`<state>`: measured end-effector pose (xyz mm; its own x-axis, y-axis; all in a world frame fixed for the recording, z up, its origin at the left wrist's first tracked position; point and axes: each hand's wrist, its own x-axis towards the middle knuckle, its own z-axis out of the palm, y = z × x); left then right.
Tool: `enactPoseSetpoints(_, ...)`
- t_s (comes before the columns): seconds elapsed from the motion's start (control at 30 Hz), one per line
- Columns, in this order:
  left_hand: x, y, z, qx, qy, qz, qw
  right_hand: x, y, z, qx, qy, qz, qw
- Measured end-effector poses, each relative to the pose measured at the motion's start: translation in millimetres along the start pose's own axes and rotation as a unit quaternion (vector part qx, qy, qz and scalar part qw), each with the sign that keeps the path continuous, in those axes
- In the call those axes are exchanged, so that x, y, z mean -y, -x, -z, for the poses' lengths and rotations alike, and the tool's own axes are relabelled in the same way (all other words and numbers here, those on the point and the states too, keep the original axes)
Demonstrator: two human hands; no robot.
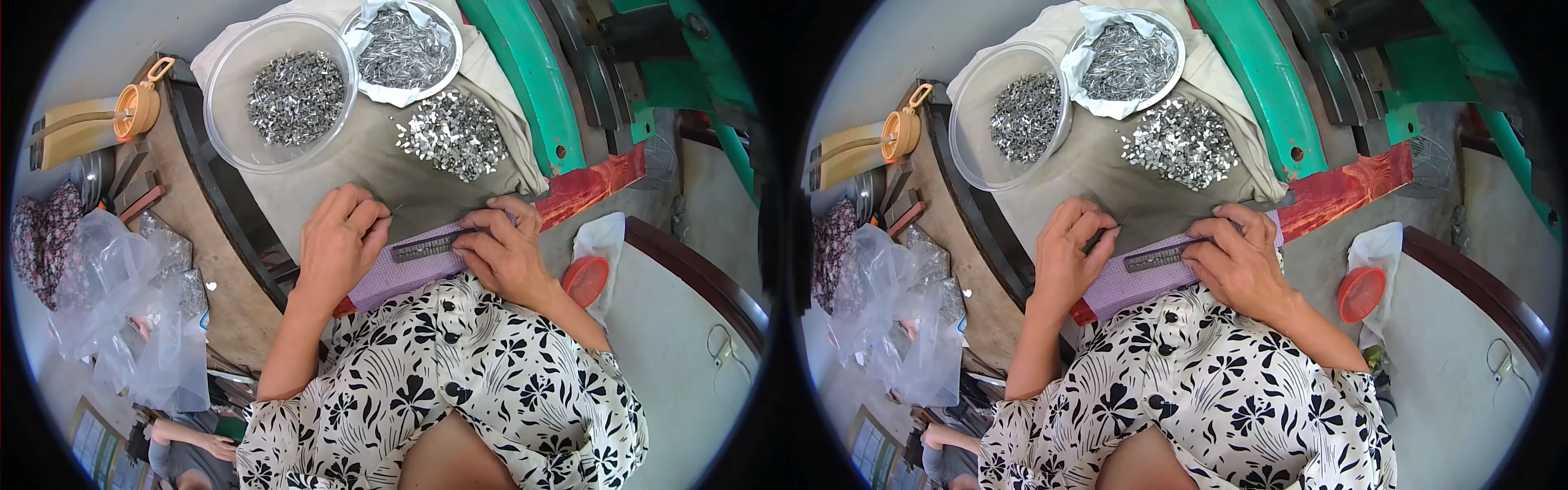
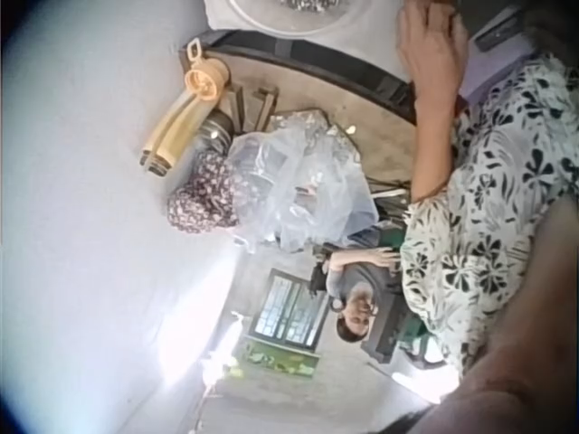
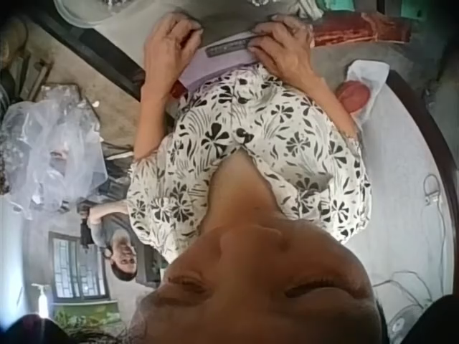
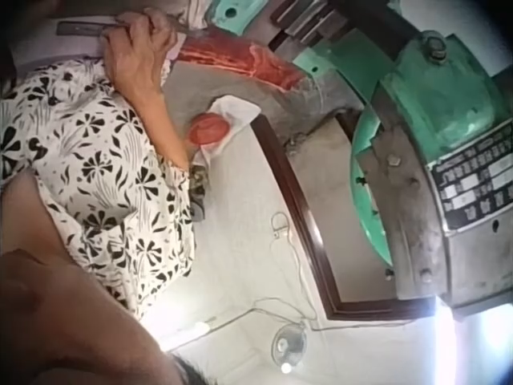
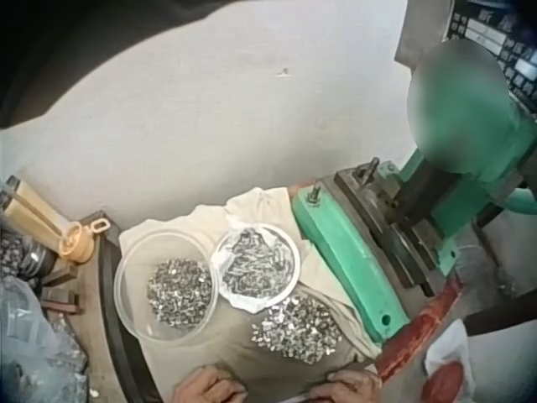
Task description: Assembling small metal zipper components onto a zipper tape using a guide and a press machine.
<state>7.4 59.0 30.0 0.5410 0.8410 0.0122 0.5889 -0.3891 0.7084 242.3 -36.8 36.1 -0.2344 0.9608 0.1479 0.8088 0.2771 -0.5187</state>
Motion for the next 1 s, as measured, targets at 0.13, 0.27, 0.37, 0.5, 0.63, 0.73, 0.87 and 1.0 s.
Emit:
enactPoseSetpoints(0.13, -1.0, 3.1, -0.9, -0.016, 0.012, 0.019, 1.000, 3.9, -3.1, 1.0, -0.019, 0.000, -0.017, 1.000)
enactPoseSetpoints(0.27, 0.9, 4.5, -6.0, -0.043, 0.024, 0.017, 0.999, 3.3, -4.7, -8.1, -0.021, 0.010, 0.007, 1.000)
enactPoseSetpoints(0.37, 0.7, 7.5, -13.1, -0.068, 0.070, 0.061, 0.993, 5.1, -2.5, -15.6, -0.026, -0.005, 0.016, 1.000)
enactPoseSetpoints(0.5, -3.5, 2.3, -18.8, -0.085, 0.031, 0.027, 0.996, 4.1, -6.3, -13.1, -0.032, -0.016, 0.008, 0.999)
enactPoseSetpoints(0.63, -9.3, -4.4, -19.1, -0.064, -0.040, 0.000, 0.997, -8.9, -22.5, -6.2, -0.068, -0.026, -0.011, 0.997)
enactPoseSetpoints(0.73, -14.2, -5.4, -17.4, -0.057, -0.050, 0.016, 0.997, -21.4, -45.4, -0.9, -0.095, 0.029, 0.004, 0.995)
enactPoseSetpoints(0.87, -17.4, -5.2, -15.0, -0.033, -0.047, 0.050, 0.997, -33.6, -72.5, 1.7, -0.057, 0.046, 0.047, 0.996)
enactPoseSetpoints(1.0, -23.5, -4.7, -6.9, -0.028, -0.037, 0.031, 0.998, -30.7, -82.3, 6.1, -0.013, 0.082, 0.081, 0.993)
